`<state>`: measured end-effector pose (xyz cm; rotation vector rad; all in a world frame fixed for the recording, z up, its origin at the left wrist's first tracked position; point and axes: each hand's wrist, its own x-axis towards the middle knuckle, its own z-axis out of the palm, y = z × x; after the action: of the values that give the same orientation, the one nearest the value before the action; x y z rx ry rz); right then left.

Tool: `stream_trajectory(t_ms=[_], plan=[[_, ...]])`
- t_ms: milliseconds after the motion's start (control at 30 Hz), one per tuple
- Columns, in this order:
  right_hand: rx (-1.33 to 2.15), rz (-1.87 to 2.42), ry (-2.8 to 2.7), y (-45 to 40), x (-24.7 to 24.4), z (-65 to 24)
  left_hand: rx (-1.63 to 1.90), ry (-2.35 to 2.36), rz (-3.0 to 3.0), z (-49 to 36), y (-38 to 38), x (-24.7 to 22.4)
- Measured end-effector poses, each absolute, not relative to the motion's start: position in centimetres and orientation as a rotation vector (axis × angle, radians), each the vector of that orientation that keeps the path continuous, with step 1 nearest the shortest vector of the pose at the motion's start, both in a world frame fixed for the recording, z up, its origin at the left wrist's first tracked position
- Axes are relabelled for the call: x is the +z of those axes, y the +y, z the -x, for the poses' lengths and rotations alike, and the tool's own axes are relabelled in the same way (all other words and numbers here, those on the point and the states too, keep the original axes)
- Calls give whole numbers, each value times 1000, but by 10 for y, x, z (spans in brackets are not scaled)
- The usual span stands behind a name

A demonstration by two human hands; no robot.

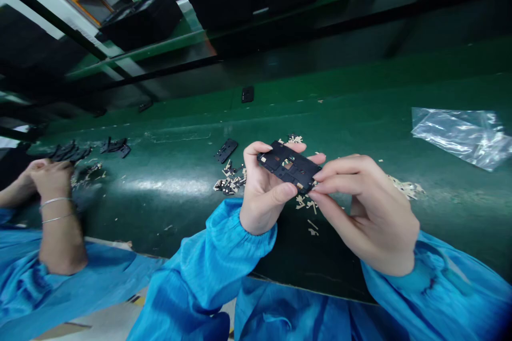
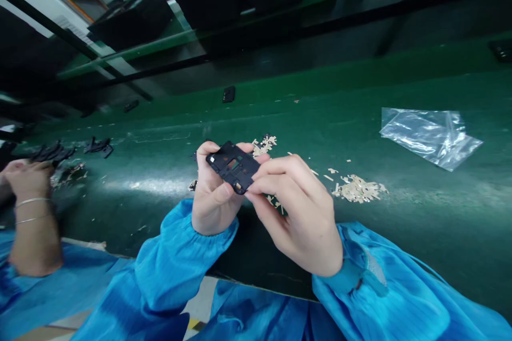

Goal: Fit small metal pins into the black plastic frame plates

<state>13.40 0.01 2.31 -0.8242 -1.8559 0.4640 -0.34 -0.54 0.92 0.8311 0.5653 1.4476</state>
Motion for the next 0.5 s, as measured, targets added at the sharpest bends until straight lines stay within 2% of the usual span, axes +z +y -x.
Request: stream_trajectory(t_ms=[500], plan=[[460,816,-1866,1,22,-134,1458,579,-866,3,-4,7]])
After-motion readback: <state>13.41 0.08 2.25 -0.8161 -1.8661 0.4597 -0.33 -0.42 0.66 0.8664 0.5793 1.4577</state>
